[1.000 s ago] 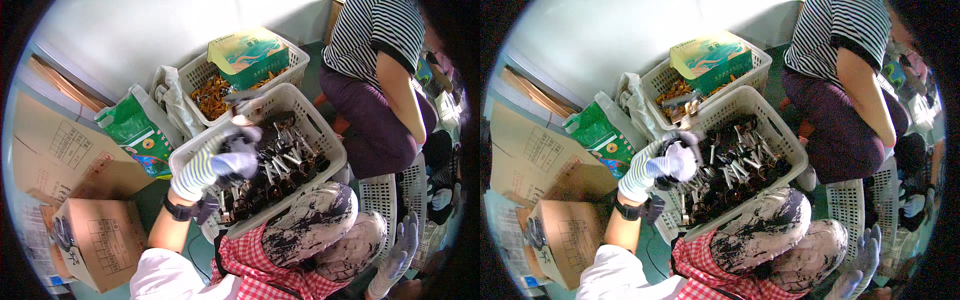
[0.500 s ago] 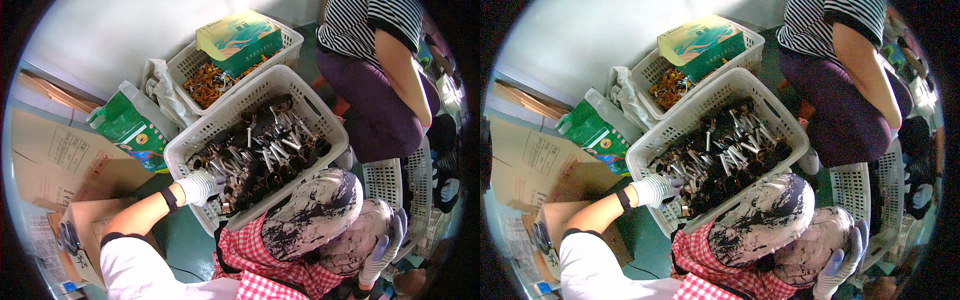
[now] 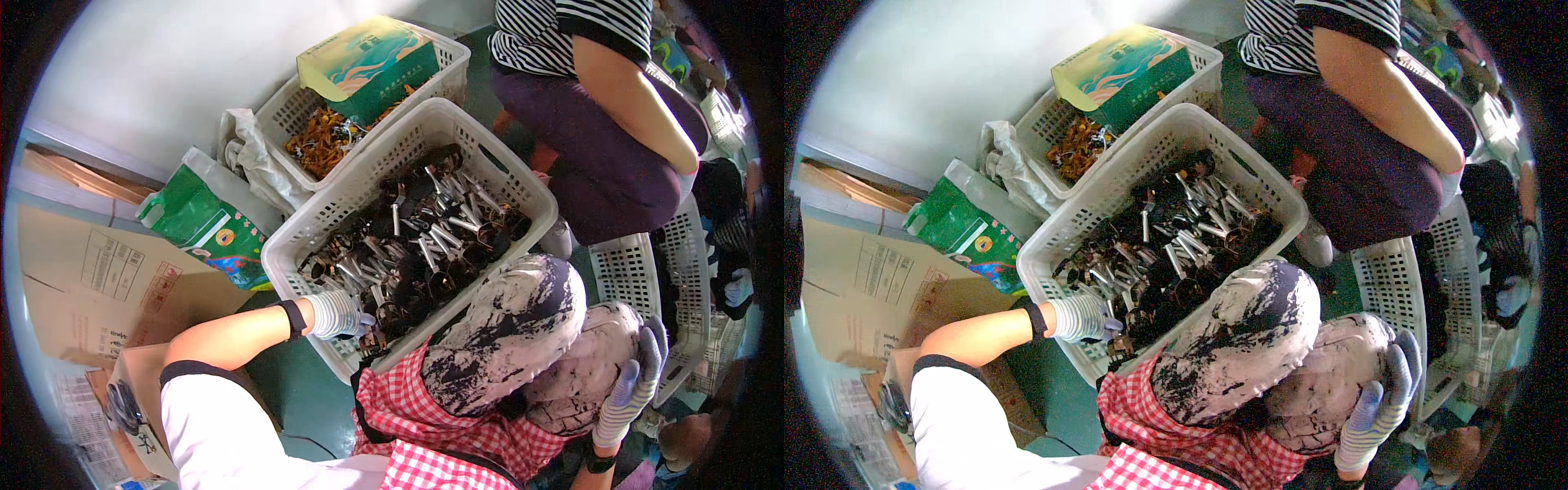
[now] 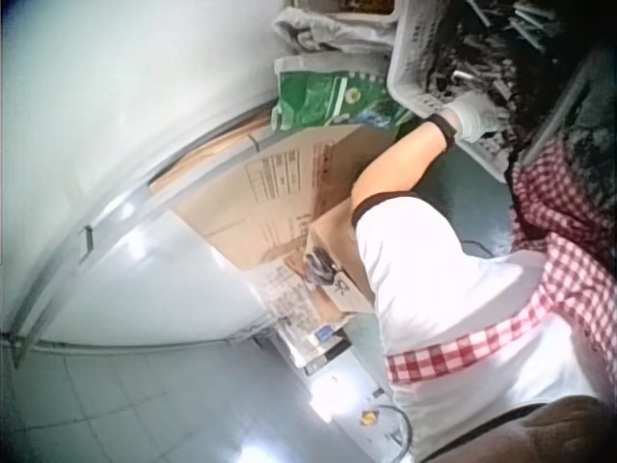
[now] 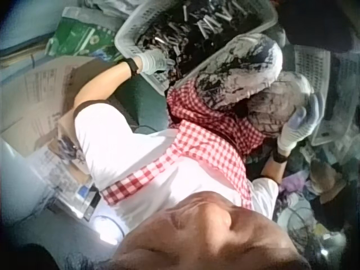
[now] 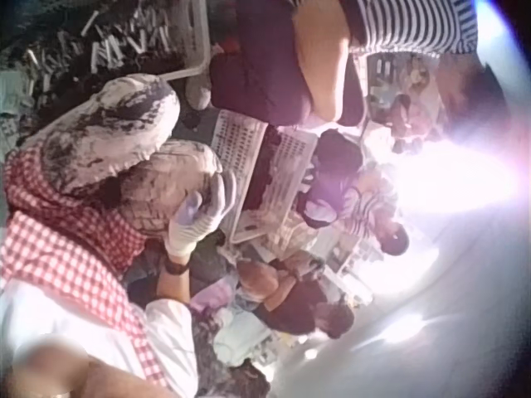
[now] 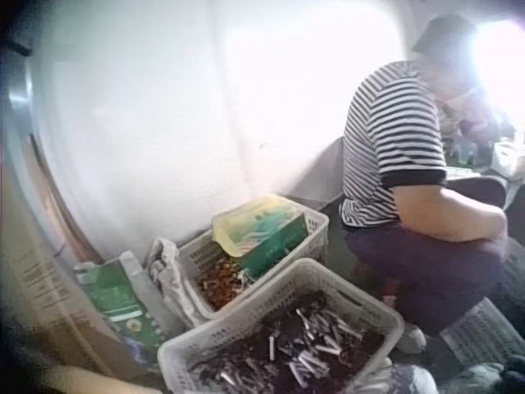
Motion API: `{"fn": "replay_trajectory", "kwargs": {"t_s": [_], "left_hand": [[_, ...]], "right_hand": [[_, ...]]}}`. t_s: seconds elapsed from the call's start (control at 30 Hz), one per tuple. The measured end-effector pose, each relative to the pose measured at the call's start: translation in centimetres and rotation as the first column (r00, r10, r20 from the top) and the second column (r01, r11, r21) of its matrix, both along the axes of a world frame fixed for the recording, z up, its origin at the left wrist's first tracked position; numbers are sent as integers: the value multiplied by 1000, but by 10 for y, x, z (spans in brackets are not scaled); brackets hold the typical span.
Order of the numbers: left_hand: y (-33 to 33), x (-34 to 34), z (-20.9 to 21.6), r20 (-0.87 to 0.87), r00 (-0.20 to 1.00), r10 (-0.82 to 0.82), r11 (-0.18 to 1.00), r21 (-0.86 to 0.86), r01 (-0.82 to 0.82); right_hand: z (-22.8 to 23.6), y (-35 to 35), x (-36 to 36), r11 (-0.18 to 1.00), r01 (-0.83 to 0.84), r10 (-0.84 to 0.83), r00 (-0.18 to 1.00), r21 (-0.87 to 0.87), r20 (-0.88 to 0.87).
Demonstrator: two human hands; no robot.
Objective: Sorting small black plastic components from a main bin into smaller baskets while other workers perform similar tasks.
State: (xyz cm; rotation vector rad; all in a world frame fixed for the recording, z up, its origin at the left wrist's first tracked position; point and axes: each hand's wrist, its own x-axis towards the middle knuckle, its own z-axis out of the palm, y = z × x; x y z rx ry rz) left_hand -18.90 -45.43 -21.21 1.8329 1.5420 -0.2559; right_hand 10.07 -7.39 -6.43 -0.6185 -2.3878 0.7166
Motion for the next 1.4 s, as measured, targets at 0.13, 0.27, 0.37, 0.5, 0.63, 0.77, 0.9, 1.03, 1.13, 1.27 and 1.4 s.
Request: {"fn": "replay_trajectory", "kwargs": {"t_s": [0.13, 0.27, 0.37, 0.5, 0.63, 0.77, 0.9, 1.03, 1.13, 1.27, 1.4], "left_hand": [[-3, 5, -4, -49, 995, -85, 985, -157, 76], [-8, -1, 0, -61, 997, -37, 995, -99, 31], [-3, -14, 15, 31, 987, 158, 987, -26, -158], [63, -8, 109, 284, 239, 928, 358, -506, -785], [20, -27, 97, 709, -660, 247, 380, -698, -607], [166, 53, 224, 689, -615, 384, 521, -712, -471], [227, 62, 230, 604, -684, 410, 632, -729, -264], [229, 41, 265, 727, -467, 503, 684, -665, -299], [263, 42, 228, 654, -497, 570, 664, -723, -191], [272, 62, 230, 610, -622, 491, 480, -785, -392], [285, 78, 247, 624, -403, 669, 228, -689, -688]], "right_hand": [[1, -4, -7, 999, 2, -3, 1000, -43, -25], [0, -1, -5, 999, 29, -31, 999, -43, -43], [12, 5, 2, 993, 52, -64, 991, -109, -113], [-4, 37, 18, 898, 115, -266, 910, -424, -317], [-33, 100, 96, 522, 185, -733, 597, -832, -328], [-122, 115, 189, 314, 245, -788, 606, -917, -108], [-223, 86, 229, 417, 491, -447, 844, -764, 298], [-289, 64, 139, -35, 264, -263, 928, -964, 264], [-311, 57, 166, 93, 407, -160, 907, -909, 390], [-298, 81, 94, 483, 341, -75, 934, -806, 350], [-280, 106, 21, 778, 331, -66, 888, -534, 454]]}}
